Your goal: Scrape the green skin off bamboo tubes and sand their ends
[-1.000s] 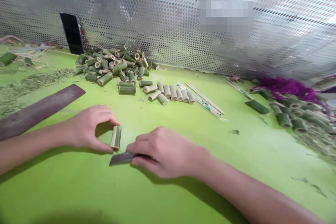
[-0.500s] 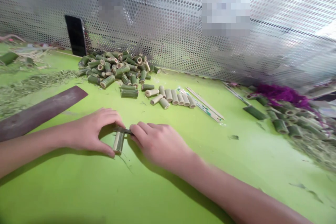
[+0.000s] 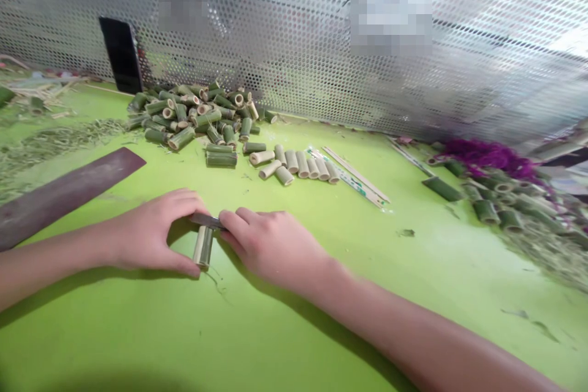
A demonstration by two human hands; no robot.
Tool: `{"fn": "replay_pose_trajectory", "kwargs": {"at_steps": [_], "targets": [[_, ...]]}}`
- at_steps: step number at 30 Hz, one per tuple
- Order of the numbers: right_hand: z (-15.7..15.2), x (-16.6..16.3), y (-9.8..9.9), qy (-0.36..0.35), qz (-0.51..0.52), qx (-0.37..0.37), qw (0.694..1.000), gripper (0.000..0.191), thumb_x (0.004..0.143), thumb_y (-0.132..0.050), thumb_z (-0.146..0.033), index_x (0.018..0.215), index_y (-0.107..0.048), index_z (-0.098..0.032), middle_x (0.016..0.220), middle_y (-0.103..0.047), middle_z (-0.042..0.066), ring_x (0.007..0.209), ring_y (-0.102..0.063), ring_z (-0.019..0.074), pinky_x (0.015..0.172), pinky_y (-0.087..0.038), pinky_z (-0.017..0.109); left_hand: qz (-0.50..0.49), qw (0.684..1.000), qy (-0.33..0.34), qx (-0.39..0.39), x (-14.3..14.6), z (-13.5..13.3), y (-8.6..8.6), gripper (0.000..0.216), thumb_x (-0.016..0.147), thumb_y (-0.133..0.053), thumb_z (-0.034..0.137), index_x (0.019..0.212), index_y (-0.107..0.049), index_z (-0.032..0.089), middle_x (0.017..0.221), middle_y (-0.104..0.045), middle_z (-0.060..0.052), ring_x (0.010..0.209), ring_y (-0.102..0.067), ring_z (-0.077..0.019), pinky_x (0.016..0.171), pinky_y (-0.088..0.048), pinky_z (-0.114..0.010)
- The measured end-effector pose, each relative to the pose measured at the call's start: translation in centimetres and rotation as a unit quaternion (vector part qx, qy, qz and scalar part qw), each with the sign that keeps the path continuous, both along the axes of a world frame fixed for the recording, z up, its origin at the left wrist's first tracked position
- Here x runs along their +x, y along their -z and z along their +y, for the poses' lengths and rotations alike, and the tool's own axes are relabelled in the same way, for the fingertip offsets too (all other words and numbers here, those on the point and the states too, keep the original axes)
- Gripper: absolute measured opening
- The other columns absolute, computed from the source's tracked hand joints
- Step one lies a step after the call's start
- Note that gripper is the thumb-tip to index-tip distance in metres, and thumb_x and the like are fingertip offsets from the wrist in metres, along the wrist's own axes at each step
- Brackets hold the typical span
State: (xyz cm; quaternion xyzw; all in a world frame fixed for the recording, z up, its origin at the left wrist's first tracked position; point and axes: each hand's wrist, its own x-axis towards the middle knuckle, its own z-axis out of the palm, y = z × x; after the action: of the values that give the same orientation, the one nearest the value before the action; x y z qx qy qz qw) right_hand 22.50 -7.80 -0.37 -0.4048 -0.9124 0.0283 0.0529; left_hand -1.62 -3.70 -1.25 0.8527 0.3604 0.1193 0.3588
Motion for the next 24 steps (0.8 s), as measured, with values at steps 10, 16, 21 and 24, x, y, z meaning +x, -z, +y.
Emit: {"fn": "replay_pose_trajectory", "kwargs": {"at_steps": [10,16,21,24], "targets": [[0.2,-0.2,-0.6,-0.010,0.030,-0.084,0.996,0.024,0.110,-0.043,-0.030,0.102,-0.061,-0.016,0.076,-0.065,0.001,0.052,-0.049,0.0105,0.050,-0.031,0.025,0.049,0.998,-0.020,-0.017,-0.2,-0.6,-0.9,0.050,0.069,-0.084,0.057,0.099,-0.061,0.024,0.099,-0.060,-0.003,0.088,-0.056,-0.0264,0.073,-0.046,-0.038],[-0.4,0.4,-1.1,-0.048,0.056,-0.159,0.985,0.019,0.107,-0.048,-0.027,0.098,-0.062,-0.017,0.074,-0.065,0.000,0.054,-0.054,0.0109,0.051,-0.037,0.024,0.057,0.998,-0.016,0.012,-0.6,-0.8,-0.6,0.053,0.073,-0.080,0.064,0.103,-0.062,0.024,0.104,-0.062,-0.005,0.092,-0.059,-0.0275,0.075,-0.050,-0.039],[-1.7,1.1,-1.3,-0.130,0.064,-0.187,0.972,0.018,0.106,-0.050,-0.028,0.104,-0.065,-0.018,0.078,-0.067,0.000,0.058,-0.057,0.0114,0.054,-0.040,0.024,0.057,0.996,-0.057,0.046,-1.5,0.0,-0.4,0.053,0.076,-0.078,0.063,0.110,-0.062,0.025,0.112,-0.064,-0.008,0.097,-0.061,-0.0294,0.078,-0.052,-0.042],[-1.3,1.2,-0.8,-0.086,0.088,-0.112,0.986,0.022,0.108,-0.046,-0.028,0.107,-0.064,-0.017,0.079,-0.068,0.001,0.056,-0.055,0.0108,0.052,-0.037,0.024,0.060,0.996,-0.051,0.040,-1.7,0.1,-0.4,0.060,0.071,-0.081,0.067,0.111,-0.065,0.026,0.112,-0.063,-0.007,0.098,-0.062,-0.0295,0.078,-0.052,-0.041]]}}
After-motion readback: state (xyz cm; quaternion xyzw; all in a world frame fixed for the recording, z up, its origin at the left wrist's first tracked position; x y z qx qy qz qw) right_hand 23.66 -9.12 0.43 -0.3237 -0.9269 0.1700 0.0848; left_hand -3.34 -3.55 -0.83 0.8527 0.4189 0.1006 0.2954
